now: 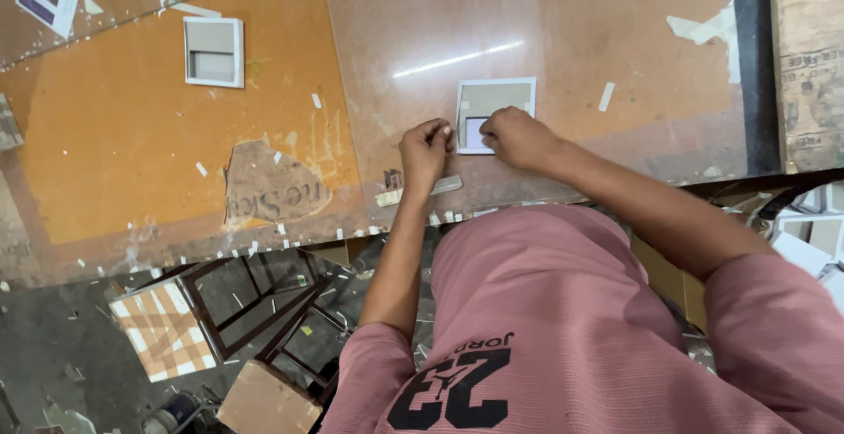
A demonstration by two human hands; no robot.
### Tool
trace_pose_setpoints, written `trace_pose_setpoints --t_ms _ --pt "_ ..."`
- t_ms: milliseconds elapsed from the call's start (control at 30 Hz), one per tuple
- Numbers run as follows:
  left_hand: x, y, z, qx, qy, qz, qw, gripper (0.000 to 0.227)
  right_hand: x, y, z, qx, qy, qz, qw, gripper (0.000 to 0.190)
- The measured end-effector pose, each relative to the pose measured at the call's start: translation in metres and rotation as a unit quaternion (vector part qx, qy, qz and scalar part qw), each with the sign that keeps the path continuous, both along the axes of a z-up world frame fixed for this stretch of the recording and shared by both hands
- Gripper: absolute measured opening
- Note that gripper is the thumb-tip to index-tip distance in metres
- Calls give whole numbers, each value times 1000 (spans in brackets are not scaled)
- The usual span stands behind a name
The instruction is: The person assembles small white picture frames by hand on a wooden workbench. They place backing boards into frames, press the edges to secure them, and stack completed units. The person handles frames one at a time and occasionally repositions pieces on the table.
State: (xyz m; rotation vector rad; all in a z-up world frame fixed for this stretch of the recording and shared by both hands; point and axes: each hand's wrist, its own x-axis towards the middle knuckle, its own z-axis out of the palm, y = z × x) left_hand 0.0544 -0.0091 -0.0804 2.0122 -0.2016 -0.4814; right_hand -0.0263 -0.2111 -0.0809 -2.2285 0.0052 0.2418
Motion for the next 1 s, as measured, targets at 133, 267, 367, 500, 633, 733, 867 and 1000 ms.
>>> trace_pose_setpoints --t_ms 133,267,367,500,633,733,867,1000 --pt "4 4 -20 -51 215 -17 975 14 3 21 -14 110 97 -86 985 22" --pt "3 21 -26 -44 303 -33 951 16 10 24 -38 174 106 -123 971 25" --pt "-4 27 -27 -41 286 -24 957 13 6 25 -55 210 110 -128 963 28" --pt "-12 20 -26 -25 241 -26 970 11 5 24 -63 284 132 -133 940 27" --pt "-20 20 -24 -20 210 4 977 13 4 27 -58 280 138 -127 942 26" --pt "-18 24 -18 -14 203 -33 978 16 6 24 -53 275 141 -115 944 25" --pt "-11 23 -3 -51 208 -79 974 25 7 21 -54 268 152 -109 945 26" --pt "-15 1 13 45 20 -74 996 22 6 29 -64 312 155 -130 928 26"
